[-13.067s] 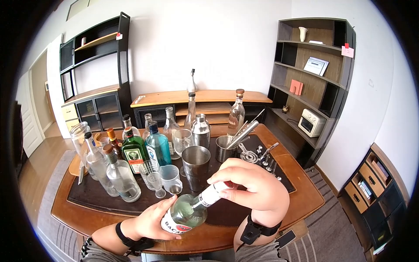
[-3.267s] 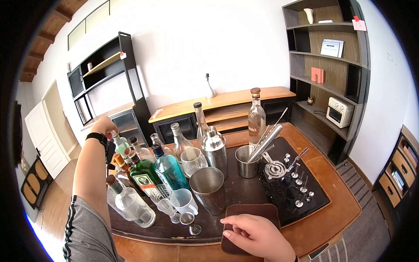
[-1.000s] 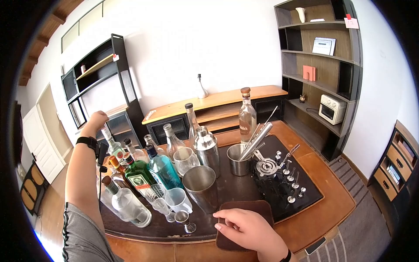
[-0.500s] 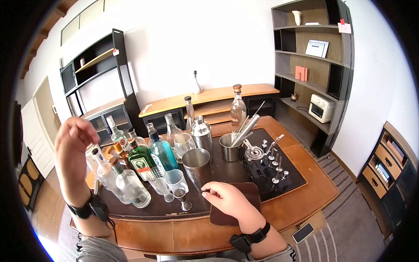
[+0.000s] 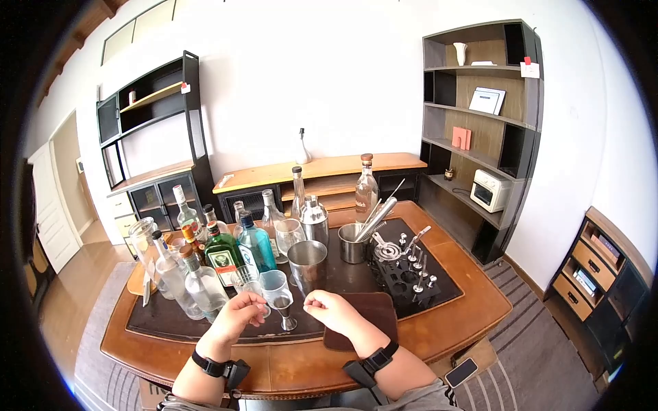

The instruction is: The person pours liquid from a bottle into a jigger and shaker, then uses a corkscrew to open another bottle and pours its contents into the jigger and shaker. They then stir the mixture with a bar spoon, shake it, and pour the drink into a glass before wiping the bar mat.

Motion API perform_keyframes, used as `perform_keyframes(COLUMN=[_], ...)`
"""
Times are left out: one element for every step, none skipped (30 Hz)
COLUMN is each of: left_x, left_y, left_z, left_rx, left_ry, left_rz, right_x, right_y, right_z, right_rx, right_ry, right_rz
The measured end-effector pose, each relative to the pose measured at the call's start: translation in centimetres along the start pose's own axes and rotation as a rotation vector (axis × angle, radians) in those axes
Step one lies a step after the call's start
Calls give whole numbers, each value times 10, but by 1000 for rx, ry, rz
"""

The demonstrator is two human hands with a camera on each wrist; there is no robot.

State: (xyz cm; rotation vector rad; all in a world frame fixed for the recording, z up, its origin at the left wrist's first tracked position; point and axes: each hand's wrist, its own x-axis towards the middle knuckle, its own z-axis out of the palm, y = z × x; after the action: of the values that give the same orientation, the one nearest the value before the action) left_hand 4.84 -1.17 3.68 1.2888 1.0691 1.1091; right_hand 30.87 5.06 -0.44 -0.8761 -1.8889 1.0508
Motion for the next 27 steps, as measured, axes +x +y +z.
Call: perform_keyframes(left_x=[3, 5, 7, 9, 12, 14, 16, 16, 16, 14, 12, 11, 10, 7, 3, 0, 2, 6, 10, 12, 13, 11, 6, 4, 4, 4, 4], left_y=[-9, -13, -16, -20, -26, -30, -35, -39, -44, -47, -47, -47, -47, -43, -35, -34, -40, -46, -52, -57, -60, -57, -49, -44, -44, -44, -46], left_z=[-2, -2, -2, -3, -7, -12, -18, -21, -23, -21, -17, -12, -8, -3, 3, 5, 4, 1, -2, -3, -2, 0, 2, 3, 4, 3, 1], left_rx=[-6, 10, 25, 41, 109, 131, 151, 172, 130, 122, 116, 110, 144, 130, 116, 101, 72, 71, 68, 65, 44, 14, -15, -43, -36, -29, -21], left_ry=[-18, -26, -34, -43, -45, -55, -64, -74, -91, -106, -121, -136, -181, -194, -207, -219, -241, -290, -339, -388, -397, -383, -370, -357, -353, -349, -344], left_rz=[-36, -48, -60, -74, -63, -69, -78, -86, -131, -138, -143, -147, -167, -163, -160, -158, -182, -150, -119, -88, -69, -88, -107, -124, -130, -136, -141], right_x=[1, 2, 2, 3, 4, 4, 5, 7, 7, 7, 8, 9, 8, 10, 11, 12, 14, 16, 16, 15, 15, 14, 12, 10, 8, 7, 6], right_y=[0, 1, 3, 4, 5, 5, 6, 6, 6, 9, 9, 8, 6, 7, 9, 14, 25, 41, 45, 49, 42, 36, 31, 25, 17, 12, 11], right_z=[4, 9, 13, 17, 21, 24, 27, 29, 32, 36, 39, 41, 42, 42, 42, 43, 45, 49, 53, 54, 55, 54, 52, 50, 47, 44, 43], right_rx=[-22, -44, -67, -94, -94, -95, -103, -110, -117, -132, -146, -161, -161, -162, -163, -163, -111, -58, -5, 67, 140, 211, 202, 147, 91, 35, -8], right_ry=[-30, -59, -87, -95, -100, -109, -116, -123, -130, -123, -114, -106, -113, -134, -155, -178, -167, -157, -147, -150, -151, -152, -143, -137, -132, -127, -117], right_rz=[12, 25, 37, 25, 32, 43, 51, 60, 68, 49, 28, 6, 35, 42, 50, 59, 65, 73, 82, 80, 77, 73, 91, 84, 74, 63, 35])
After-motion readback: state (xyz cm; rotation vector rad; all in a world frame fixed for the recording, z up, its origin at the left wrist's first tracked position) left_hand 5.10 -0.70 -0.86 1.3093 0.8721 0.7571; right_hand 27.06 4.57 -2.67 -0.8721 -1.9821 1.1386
